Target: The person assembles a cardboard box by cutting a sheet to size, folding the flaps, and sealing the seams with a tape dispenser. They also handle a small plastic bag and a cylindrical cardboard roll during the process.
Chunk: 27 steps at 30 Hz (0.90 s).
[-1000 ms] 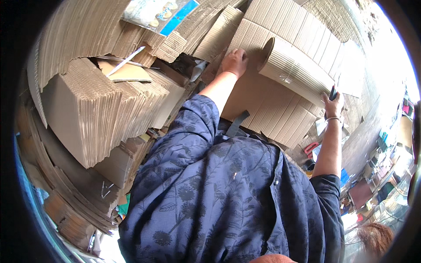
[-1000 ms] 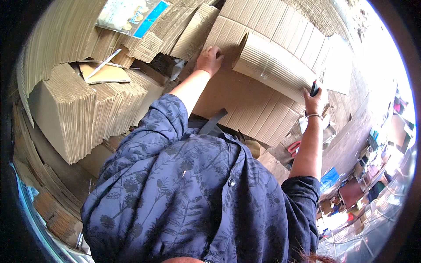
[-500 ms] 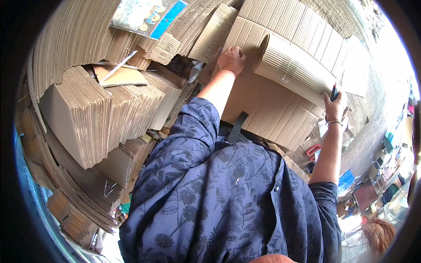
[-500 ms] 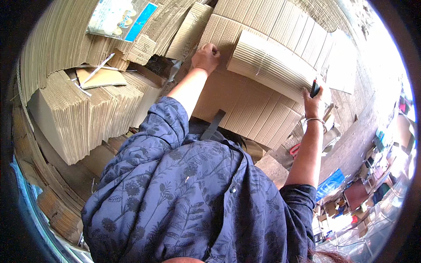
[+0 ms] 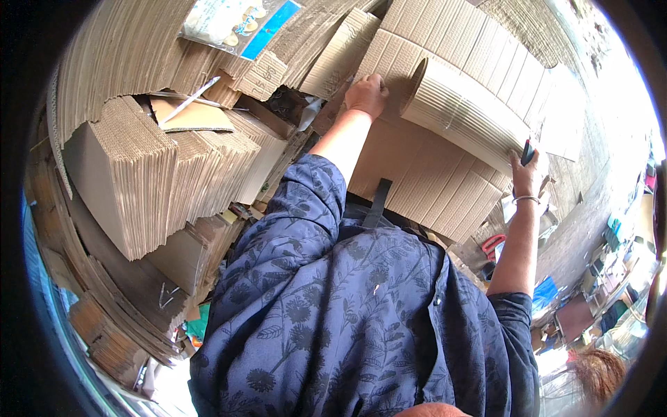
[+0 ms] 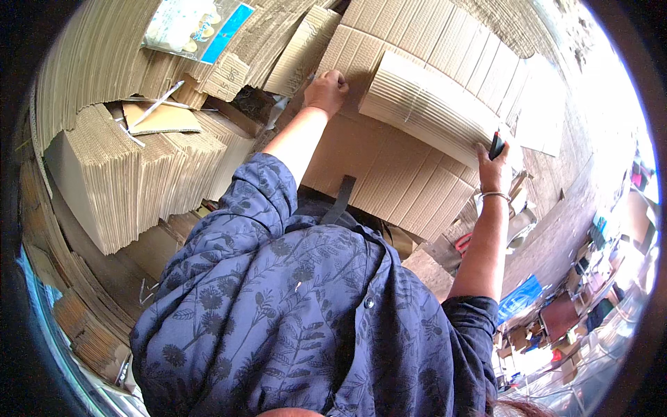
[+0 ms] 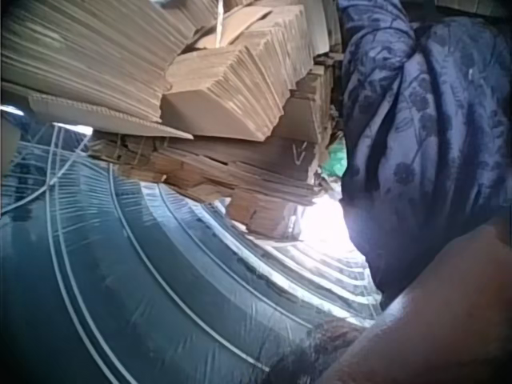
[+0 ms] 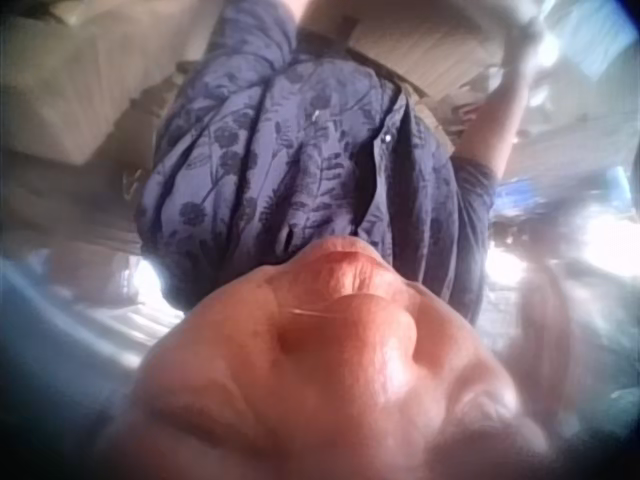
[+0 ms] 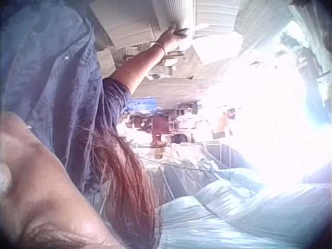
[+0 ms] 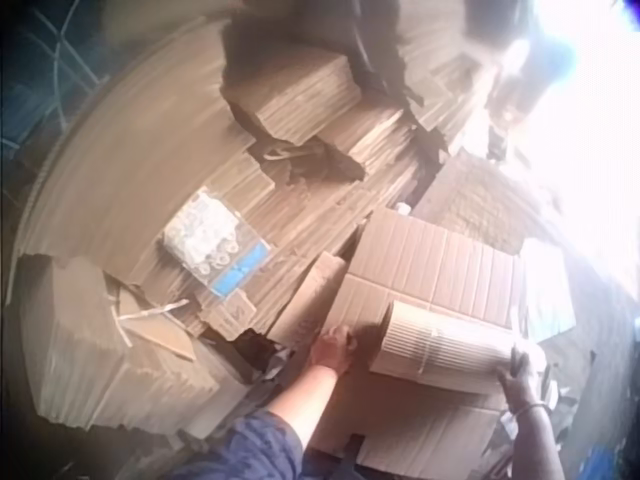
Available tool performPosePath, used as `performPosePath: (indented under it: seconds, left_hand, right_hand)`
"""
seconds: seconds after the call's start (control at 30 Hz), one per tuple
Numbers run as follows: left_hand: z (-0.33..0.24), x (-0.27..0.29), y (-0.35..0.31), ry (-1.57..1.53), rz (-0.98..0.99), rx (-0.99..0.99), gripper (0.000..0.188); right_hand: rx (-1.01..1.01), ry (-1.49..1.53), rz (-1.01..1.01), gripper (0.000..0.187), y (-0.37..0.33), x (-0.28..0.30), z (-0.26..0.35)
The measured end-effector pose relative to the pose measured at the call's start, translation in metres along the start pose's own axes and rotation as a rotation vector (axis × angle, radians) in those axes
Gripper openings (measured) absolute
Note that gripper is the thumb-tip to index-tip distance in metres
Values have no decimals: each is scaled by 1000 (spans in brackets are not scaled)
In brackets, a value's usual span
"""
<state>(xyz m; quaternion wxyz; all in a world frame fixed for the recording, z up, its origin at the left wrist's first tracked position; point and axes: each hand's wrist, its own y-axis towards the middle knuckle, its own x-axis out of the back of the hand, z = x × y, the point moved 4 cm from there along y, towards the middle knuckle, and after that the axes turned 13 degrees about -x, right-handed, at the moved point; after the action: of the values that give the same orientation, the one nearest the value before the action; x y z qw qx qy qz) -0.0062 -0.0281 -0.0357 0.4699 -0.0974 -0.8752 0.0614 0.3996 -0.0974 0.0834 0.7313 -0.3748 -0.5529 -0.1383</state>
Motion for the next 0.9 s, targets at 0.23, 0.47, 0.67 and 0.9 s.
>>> performPosePath:
  seconds: [0.23,0.47,0.67,0.9]
  left_hand:
    - [-1,-2,2,46,52,17,24]
    - [-2,-9,6,117,20,-63,24]
    - [-5,-10,18,115,-79,-71,28]
    - [-18,-7,46,149,-57,-99,33]
  right_hand:
    - [27,39,-11,79,-3,0,1]
    - [68,9,-71,81,5,-8,-11]
    - [32,11,-33,81,-1,-3,-3]
    - [-36,99,6,77,9,-18,-20]
